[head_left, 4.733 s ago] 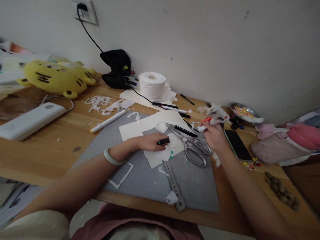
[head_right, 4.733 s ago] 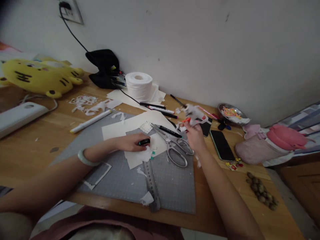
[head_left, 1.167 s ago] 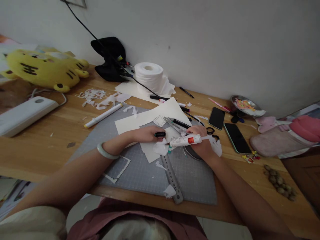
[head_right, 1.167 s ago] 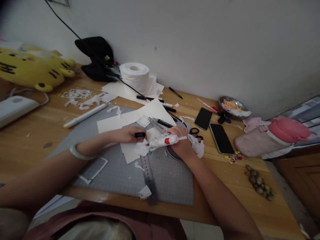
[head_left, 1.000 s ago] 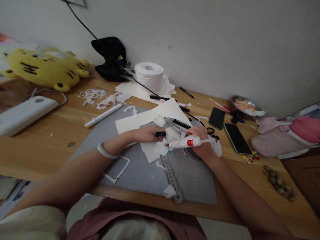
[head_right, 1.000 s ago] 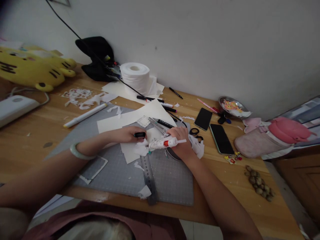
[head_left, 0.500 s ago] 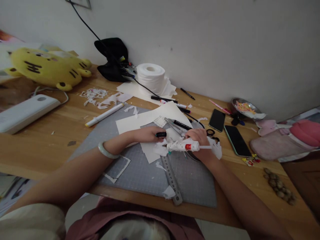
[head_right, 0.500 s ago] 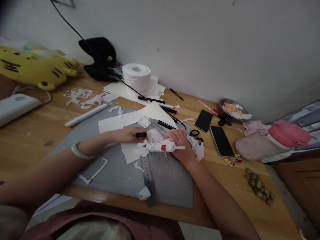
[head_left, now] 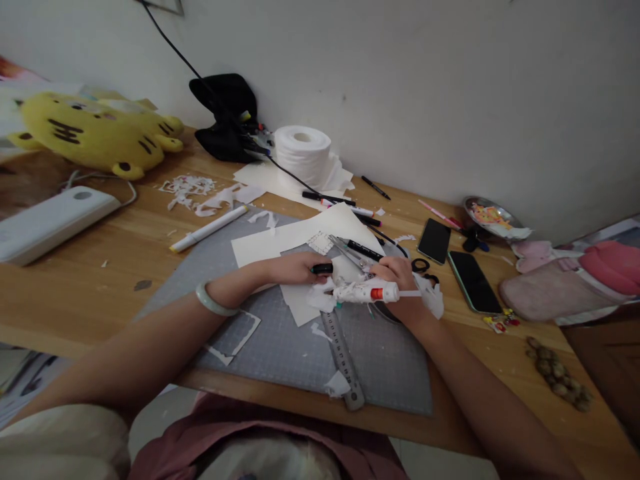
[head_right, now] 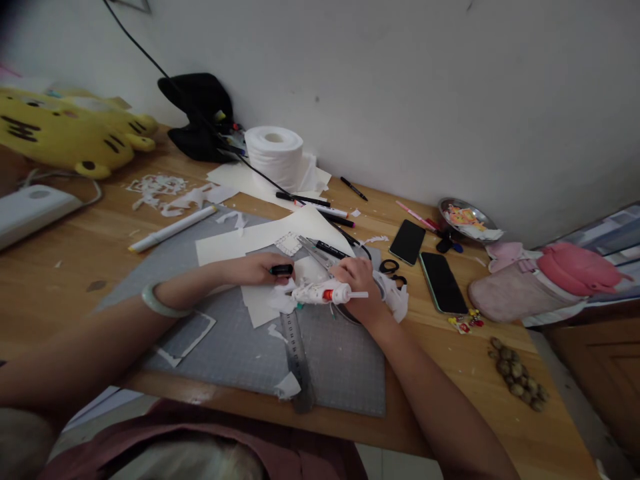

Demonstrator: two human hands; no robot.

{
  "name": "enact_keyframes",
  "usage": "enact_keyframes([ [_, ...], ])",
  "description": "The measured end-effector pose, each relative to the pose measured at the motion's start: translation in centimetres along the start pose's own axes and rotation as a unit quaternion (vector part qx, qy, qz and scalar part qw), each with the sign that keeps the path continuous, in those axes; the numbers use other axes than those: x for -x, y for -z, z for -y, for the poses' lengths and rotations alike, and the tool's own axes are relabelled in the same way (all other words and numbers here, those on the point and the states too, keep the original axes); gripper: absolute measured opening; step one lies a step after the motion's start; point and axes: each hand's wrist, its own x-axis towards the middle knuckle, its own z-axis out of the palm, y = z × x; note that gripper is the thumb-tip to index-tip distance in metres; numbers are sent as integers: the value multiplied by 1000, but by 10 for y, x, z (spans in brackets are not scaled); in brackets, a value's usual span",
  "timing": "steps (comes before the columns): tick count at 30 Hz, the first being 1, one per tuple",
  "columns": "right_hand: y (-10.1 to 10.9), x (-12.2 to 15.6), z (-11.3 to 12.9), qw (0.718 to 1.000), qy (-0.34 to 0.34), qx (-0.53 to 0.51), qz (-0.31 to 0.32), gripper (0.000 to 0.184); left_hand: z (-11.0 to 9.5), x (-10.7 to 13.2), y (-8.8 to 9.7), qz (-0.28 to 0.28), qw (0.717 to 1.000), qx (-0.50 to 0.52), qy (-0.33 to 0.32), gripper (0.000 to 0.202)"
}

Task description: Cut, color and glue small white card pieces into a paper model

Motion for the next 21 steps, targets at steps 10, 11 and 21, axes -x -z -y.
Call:
enact_keyframes([
  [10, 3, -1, 1, 999, -19, -37, -2, 16, 1, 0, 0, 2, 1000, 7, -5, 12],
  [11, 3, -1, 1, 999, -17, -41, -2, 16, 1, 0, 0, 2, 1000, 7, -6, 13],
  [21, 3, -1, -1, 998, -7, -56, -2, 14, -2, 1, 1, -4, 1000, -21, -5, 11],
])
